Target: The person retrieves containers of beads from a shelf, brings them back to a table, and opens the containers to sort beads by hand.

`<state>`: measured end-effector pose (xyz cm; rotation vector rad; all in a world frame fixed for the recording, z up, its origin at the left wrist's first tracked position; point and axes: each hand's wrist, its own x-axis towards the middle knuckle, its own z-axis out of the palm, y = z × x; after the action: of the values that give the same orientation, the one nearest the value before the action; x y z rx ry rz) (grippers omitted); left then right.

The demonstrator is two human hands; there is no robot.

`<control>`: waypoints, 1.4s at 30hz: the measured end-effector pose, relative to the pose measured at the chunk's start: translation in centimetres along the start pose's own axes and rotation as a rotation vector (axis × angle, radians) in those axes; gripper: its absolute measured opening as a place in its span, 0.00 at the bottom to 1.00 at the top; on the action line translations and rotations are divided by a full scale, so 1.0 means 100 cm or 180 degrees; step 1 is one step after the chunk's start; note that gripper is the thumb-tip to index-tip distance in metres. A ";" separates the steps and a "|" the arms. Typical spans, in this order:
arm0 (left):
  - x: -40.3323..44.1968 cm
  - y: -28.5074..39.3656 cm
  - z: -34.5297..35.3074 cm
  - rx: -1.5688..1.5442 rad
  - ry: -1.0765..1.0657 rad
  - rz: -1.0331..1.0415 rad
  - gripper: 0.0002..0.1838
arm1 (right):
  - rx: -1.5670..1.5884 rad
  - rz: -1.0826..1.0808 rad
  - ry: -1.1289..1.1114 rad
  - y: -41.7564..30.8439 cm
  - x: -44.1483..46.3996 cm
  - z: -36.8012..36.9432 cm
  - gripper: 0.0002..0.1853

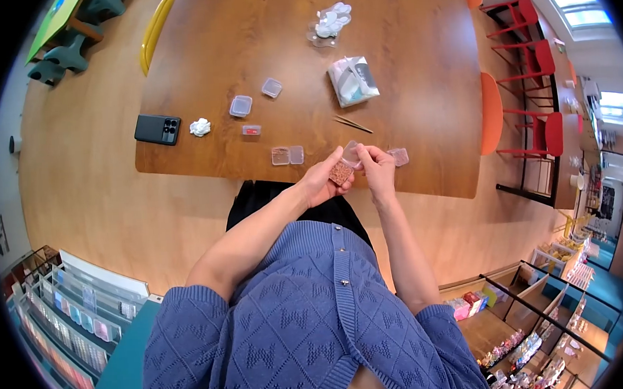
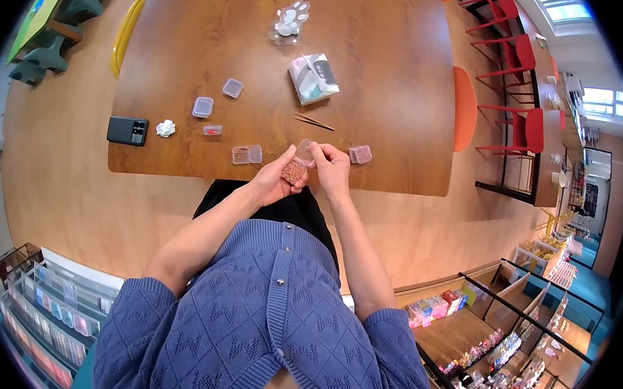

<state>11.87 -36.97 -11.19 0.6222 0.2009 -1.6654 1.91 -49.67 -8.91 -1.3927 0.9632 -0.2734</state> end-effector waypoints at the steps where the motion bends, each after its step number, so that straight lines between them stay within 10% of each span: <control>1: -0.004 0.004 0.000 -0.0002 0.0012 0.0014 0.29 | 0.0004 -0.0002 -0.0018 -0.002 -0.001 0.005 0.10; 4: -0.020 0.016 -0.005 -0.0096 0.0042 0.0113 0.31 | 0.1335 0.0578 -0.0193 0.001 -0.002 0.021 0.10; 13: -0.107 0.076 -0.054 -0.0158 0.0614 0.1340 0.32 | -0.0470 -0.0587 -0.0911 0.074 0.010 0.084 0.43; 42: -0.044 0.047 -0.040 -0.0419 0.0479 0.1229 0.33 | -0.0898 -0.1206 -0.1127 -0.049 -0.023 0.040 0.21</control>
<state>17.82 -32.20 -11.32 0.6418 0.2777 -1.2254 5.07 -46.34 -3.98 -1.8113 0.4519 -0.1659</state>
